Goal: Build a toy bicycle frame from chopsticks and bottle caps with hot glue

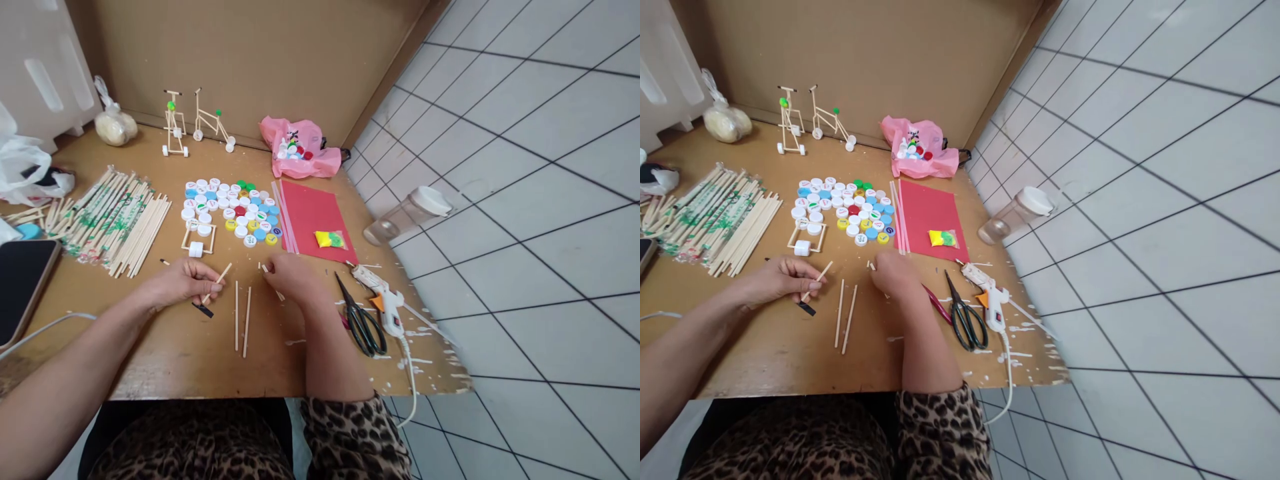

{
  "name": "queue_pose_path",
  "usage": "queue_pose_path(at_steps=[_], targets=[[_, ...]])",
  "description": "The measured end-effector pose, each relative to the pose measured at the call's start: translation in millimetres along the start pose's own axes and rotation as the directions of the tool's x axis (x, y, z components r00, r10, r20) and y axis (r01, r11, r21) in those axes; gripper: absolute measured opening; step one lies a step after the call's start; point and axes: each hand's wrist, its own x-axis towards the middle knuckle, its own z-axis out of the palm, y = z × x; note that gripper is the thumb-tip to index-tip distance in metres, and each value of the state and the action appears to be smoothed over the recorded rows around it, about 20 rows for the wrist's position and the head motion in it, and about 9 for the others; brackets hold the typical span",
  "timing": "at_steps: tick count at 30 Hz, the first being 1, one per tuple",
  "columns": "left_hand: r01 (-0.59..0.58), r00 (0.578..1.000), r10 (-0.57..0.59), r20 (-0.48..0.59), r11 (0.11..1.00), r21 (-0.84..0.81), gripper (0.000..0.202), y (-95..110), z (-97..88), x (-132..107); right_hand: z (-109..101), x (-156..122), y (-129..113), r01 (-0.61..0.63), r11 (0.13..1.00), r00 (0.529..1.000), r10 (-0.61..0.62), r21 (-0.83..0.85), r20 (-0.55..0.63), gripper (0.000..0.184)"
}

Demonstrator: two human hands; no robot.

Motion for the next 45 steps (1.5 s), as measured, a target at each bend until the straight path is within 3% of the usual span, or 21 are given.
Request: queue_pose_path(at_steps=[7,10,13,16,23,34,39,45], targets=[[0.056,0.995,-0.06,0.081,0.997,0.05,0.025,2.1,0.6,-3.8,-7.5,-7.5,-1.9,-0.056,0.998,0.998,0.055,-0.042,-0.016,0.016],[0.065,0.992,-0.072,0.106,0.996,0.065,0.023,2.2,4.3,-5.6,-9.8,-11.2,-2.1,0.017,0.988,0.998,-0.007,0.155,-0.07,0.013],[0.071,0.991,-0.077,0.11,0.996,0.06,0.022,2.0,7.9,-6.3,-7.7,-13.8,-3.5,0.215,0.841,0.976,-0.197,0.497,-0.089,0.011],[0.068,0.992,-0.072,0.101,0.997,0.044,0.021,1.6,10.3,-5.7,-4.7,-14.2,-4.5,0.307,0.688,0.934,-0.35,0.658,-0.07,0.011],[-0.006,0.991,0.007,0.132,1.0,-0.005,0.021,-1.3,16.1,-5.9,-6.1,-11.0,1.9,0.248,0.597,0.909,-0.415,0.763,0.029,0.007],[-0.111,0.982,0.125,0.143,0.989,-0.099,0.026,-1.9,33.4,-11.9,-4.8,-18.8,22.9,0.293,0.52,0.847,-0.53,0.802,0.034,0.013],[-0.199,0.94,0.229,0.253,0.97,-0.138,0.021,-5.5,44.2,-19.1,3.2,-25.6,40.5,0.258,0.43,0.825,-0.564,0.865,0.034,0.026],[-0.231,0.867,0.317,0.384,0.939,-0.254,0.024,2.6,40.0,-22.0,10.6,-20.7,44.0,0.317,0.299,0.784,-0.617,0.9,-0.07,0.032]])
